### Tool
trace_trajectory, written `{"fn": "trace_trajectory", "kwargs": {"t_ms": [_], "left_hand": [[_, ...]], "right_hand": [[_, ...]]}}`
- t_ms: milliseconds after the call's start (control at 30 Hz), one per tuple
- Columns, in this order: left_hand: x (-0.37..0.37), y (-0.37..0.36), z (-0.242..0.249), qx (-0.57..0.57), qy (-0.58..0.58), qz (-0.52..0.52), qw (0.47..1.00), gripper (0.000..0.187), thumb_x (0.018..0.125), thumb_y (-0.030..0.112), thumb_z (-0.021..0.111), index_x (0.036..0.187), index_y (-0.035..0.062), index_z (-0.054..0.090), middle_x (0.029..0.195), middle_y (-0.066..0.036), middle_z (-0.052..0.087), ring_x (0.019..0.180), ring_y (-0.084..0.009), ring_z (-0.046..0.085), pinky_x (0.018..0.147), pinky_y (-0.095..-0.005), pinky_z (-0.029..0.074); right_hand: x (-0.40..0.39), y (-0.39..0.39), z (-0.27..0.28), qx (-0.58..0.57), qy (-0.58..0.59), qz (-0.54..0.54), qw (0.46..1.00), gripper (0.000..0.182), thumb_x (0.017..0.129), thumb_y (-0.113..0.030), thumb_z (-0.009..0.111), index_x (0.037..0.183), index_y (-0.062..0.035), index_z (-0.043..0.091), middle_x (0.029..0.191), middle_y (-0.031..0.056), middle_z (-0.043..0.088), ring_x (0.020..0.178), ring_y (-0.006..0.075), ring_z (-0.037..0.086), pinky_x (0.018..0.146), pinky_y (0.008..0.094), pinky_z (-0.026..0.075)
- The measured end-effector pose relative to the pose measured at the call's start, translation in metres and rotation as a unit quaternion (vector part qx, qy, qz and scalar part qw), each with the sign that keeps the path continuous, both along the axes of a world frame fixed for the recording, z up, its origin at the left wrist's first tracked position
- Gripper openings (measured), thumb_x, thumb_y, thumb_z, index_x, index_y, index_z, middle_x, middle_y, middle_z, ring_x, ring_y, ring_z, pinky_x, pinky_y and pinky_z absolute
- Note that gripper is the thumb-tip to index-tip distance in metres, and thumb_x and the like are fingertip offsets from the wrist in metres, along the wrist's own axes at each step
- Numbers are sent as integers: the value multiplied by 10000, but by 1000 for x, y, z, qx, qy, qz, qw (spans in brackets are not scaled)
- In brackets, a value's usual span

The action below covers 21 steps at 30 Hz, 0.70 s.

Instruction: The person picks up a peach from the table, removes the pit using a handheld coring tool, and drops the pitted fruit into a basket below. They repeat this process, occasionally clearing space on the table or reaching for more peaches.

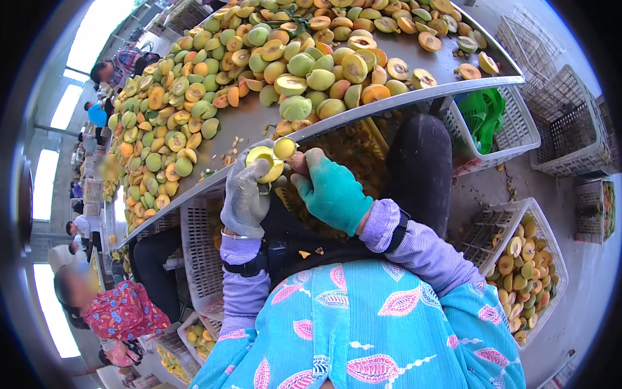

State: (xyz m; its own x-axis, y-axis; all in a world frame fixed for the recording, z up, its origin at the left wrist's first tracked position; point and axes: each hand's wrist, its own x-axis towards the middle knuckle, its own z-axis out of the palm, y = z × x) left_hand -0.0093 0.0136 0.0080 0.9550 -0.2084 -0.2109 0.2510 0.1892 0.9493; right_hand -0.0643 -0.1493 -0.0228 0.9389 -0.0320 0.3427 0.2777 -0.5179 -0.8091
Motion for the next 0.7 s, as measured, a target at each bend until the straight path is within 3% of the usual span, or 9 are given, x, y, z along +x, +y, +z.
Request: {"fn": "trace_trajectory", "kwargs": {"t_ms": [67,267,367,433,500,533,600,633,700], "left_hand": [[-11,-8,1,32,-29,20,999,342,857,134,508,1169,3,555,969,-100,623,786,-178,650,606,-269,548],[-30,-24,10,181,-44,61,981,287,851,116,505,1109,4,562,929,-91,599,697,-134,593,518,-222,471],[-49,-23,15,148,-76,92,982,265,857,124,513,1085,-2,559,879,-101,630,600,-131,587,436,-209,420],[-68,-17,42,82,-93,164,979,270,853,118,524,1093,-3,558,842,-117,655,552,-141,591,400,-205,392],[-68,43,49,179,-72,113,975,249,900,134,506,1127,46,560,921,-84,629,704,-128,617,491,-200,461],[-60,85,26,307,-64,83,946,261,890,173,533,1122,59,574,976,-112,637,781,-207,637,586,-272,510],[-41,161,-18,756,-256,4,602,325,847,270,654,1052,19,627,1007,-168,650,887,-288,643,797,-375,510],[-36,161,0,742,-176,-15,647,382,817,352,659,1060,58,636,1039,-214,628,1019,-342,586,873,-466,460],[-2,150,21,564,-81,-19,822,326,839,293,647,1044,40,649,974,-201,660,930,-329,623,800,-417,488]], "right_hand": [[-2,5,2,-13,71,0,997,255,874,-168,638,1024,-59,464,805,229,606,750,410,621,594,470,493],[-7,20,-27,-191,-12,-69,979,158,938,-188,531,941,-48,458,803,145,596,657,321,637,538,446,502],[-6,10,-44,-235,19,-46,971,181,937,-191,530,982,-25,475,887,164,614,780,321,656,600,412,525],[-5,0,-64,1,300,12,954,287,925,-214,549,1087,13,485,961,204,630,904,367,646,715,411,523],[-14,-3,-39,5,329,43,943,354,896,-213,607,1140,26,516,1048,217,644,1010,386,622,838,423,484],[-16,-3,-28,41,319,63,945,342,887,-206,628,1126,19,533,1051,212,649,1013,382,623,853,430,475],[-9,-19,-11,63,276,62,957,299,889,-212,632,1077,9,562,1047,221,650,1018,367,625,860,418,478],[-3,-34,2,83,226,65,968,311,893,-239,629,1066,12,567,1034,230,651,1003,387,623,846,414,488],[20,-67,42,58,188,4,980,302,893,-235,628,1055,13,569,1022,226,655,994,387,629,834,415,496]]}}
